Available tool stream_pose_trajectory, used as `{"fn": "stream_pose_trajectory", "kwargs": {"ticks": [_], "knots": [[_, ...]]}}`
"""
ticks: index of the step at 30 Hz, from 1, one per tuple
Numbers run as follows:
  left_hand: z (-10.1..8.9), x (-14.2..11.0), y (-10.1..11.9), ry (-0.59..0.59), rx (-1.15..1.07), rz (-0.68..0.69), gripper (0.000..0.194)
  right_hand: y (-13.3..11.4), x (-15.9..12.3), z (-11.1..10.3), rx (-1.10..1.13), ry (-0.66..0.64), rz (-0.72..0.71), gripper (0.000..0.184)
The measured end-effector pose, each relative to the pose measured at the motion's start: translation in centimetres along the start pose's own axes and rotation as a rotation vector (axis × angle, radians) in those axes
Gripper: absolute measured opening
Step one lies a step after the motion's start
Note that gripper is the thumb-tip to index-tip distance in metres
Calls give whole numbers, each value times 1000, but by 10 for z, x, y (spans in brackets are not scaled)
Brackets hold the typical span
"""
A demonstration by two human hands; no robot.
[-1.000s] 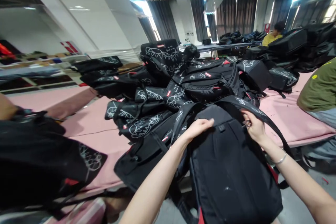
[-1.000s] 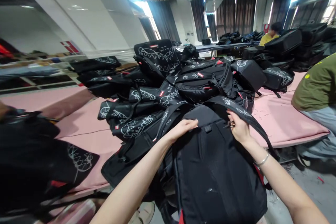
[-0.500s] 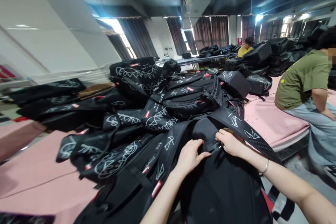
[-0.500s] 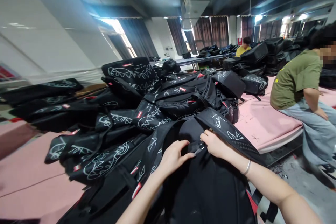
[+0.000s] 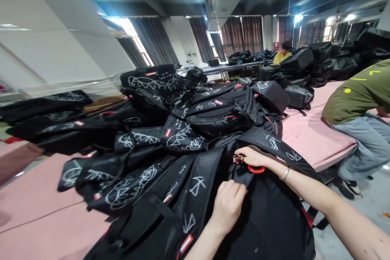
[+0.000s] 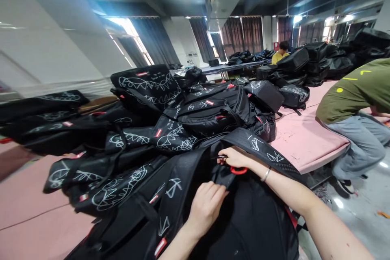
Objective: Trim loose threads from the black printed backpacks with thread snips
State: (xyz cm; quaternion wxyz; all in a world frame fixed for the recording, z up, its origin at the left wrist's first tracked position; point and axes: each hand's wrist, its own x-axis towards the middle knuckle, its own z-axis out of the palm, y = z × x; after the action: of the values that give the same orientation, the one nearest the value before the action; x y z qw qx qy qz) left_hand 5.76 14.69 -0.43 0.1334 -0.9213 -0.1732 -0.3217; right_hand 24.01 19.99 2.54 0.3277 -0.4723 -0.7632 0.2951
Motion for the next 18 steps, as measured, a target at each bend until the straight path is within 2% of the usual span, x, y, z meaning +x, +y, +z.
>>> {"fn": "stream_pose_trajectory", "kwargs": {"ticks": [4,6,8,10,12,14,18], "knots": [[-6,-3,12,-23,-80,-2,9,2,-7,-9,28,-33,-15,19],[-9,-4,9,-18,-98,-44,5,-1,-20,-16,47,-39,-33,22],[-10,-7,4,-4,-117,-74,4,-6,-37,-22,18,-38,-79,15],[-11,-10,1,11,-129,-76,5,-11,-55,-24,-131,-47,-177,9],[-11,-12,1,33,-130,-70,8,-14,-73,-20,-366,-44,-292,13],[-9,-13,3,77,-118,-92,13,-13,-89,-10,-581,23,-375,18],[-3,-16,12,154,-124,-161,16,-1,-118,15,-814,308,-468,24]]}}
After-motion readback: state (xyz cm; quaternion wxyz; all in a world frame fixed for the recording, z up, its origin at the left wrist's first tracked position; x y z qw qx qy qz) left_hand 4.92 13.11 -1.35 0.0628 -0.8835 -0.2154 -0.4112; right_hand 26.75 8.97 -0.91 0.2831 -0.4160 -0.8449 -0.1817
